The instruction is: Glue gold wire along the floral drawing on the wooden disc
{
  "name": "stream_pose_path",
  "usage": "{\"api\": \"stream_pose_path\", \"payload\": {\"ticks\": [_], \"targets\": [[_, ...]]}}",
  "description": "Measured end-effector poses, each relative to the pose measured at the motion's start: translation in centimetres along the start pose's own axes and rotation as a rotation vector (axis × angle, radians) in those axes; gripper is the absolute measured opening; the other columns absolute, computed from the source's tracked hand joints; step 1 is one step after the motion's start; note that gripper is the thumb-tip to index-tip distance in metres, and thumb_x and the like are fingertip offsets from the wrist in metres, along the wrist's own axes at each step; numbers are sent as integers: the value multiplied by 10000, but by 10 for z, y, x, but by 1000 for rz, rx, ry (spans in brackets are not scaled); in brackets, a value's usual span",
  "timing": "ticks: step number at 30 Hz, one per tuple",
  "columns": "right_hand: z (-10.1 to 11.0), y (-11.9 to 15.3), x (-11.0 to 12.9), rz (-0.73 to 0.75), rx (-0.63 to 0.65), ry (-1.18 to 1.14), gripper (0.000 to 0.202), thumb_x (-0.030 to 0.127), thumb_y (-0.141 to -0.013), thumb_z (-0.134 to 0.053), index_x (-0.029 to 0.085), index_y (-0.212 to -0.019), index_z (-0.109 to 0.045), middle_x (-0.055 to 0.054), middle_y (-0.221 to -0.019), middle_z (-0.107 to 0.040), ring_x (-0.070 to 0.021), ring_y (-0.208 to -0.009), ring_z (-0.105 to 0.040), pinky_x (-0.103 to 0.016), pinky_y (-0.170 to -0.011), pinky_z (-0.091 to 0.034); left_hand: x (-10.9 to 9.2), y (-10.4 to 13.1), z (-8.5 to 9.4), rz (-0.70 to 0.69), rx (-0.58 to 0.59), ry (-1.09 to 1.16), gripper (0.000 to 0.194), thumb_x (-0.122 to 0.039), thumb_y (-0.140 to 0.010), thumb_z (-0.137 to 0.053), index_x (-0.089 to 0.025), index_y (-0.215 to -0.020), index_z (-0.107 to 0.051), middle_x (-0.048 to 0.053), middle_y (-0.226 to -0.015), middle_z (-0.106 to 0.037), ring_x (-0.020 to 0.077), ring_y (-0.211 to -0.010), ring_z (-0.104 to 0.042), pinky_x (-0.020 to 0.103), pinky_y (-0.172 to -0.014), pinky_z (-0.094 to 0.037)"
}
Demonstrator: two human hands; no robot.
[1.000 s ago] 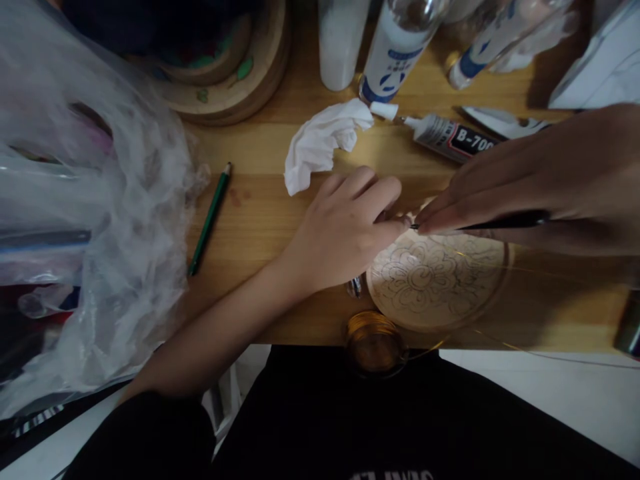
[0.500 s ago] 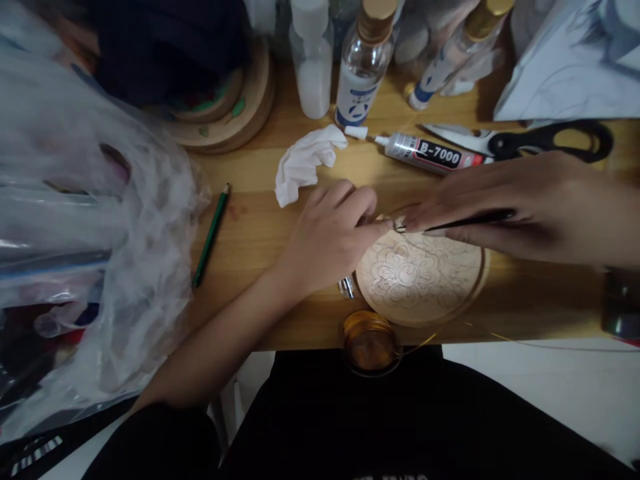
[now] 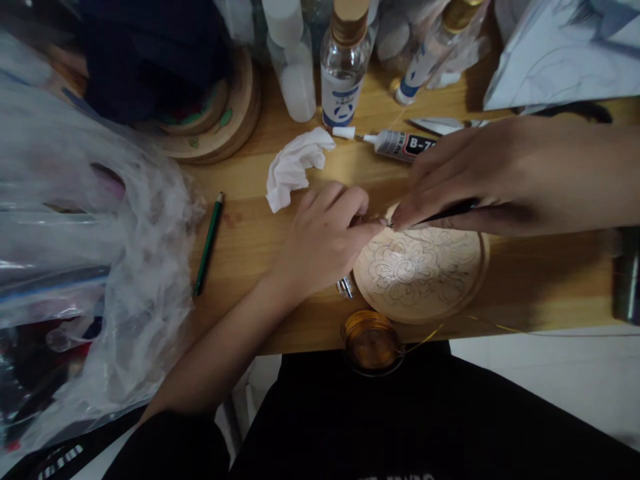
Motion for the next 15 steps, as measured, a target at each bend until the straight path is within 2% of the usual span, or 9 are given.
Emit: {"api": "stream_pose_path", "payload": {"ticks": [4,7,9,11,13,14,15], "targets": [[-2,-12,3,26,78,33,378,515,-642,-633,180,-787,-733,134,-741,-733,-9,-772,-692,-214,-760,-523,0,0,0,28,33,7,357,-250,-1040,-396,-245,-895,-723,29,-878,-565,189,-885,-503,361,-723,-380],[3,-21,4,-19,125,53,364,517,-652,-636,166,-716,-706,149,-686,-706,6,-739,-673,-204,-756,-512,1,0,-1,41,69,29,345,-263,-1041,-404,-241,-894,-716,30,-857,-537,197,-895,-503,368,-727,-391],[6,-27,3,-94,157,49,423,514,-749,-559,124,-603,-638,155,-616,-665,28,-683,-647,-213,-768,-499,1,-1,-1,43,79,34,358,-266,-1046,-387,-243,-903,-714,29,-854,-534,198,-899,-510,370,-729,-399],[1,-29,-2,-175,188,16,606,511,-879,-316,80,-500,-508,157,-580,-625,62,-649,-616,-212,-786,-481,2,-1,-1,41,84,36,365,-267,-1051,-373,-240,-903,-705,26,-857,-540,194,-904,-520,369,-734,-405],[-16,-25,-13,-246,142,15,695,480,-906,-50,68,-454,-381,156,-582,-608,86,-651,-600,-200,-797,-468,2,-2,-1,41,77,38,353,-276,-1053,-379,-228,-873,-679,22,-856,-547,187,-903,-529,364,-737,-407],[-25,-21,-20,-277,-12,70,700,469,-901,23,74,-443,-330,154,-561,-588,91,-641,-593,-197,-802,-467,1,-2,-1,40,60,36,348,-283,-1053,-388,-219,-843,-658,18,-849,-549,181,-895,-534,360,-735,-407],[-33,-14,-28,-338,-222,167,698,469,-902,54,88,-435,-298,146,-528,-566,84,-639,-595,-210,-818,-473,1,-2,0,37,32,28,344,-283,-1051,-399,-211,-810,-633,13,-839,-552,174,-880,-538,353,-730,-407]]}}
Point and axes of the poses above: each hand's wrist, its own y-axis away from the middle knuckle, its own z-axis out of the back of the hand, x = y × z, the point moved 4 cm from there along -y, towards the middle knuckle
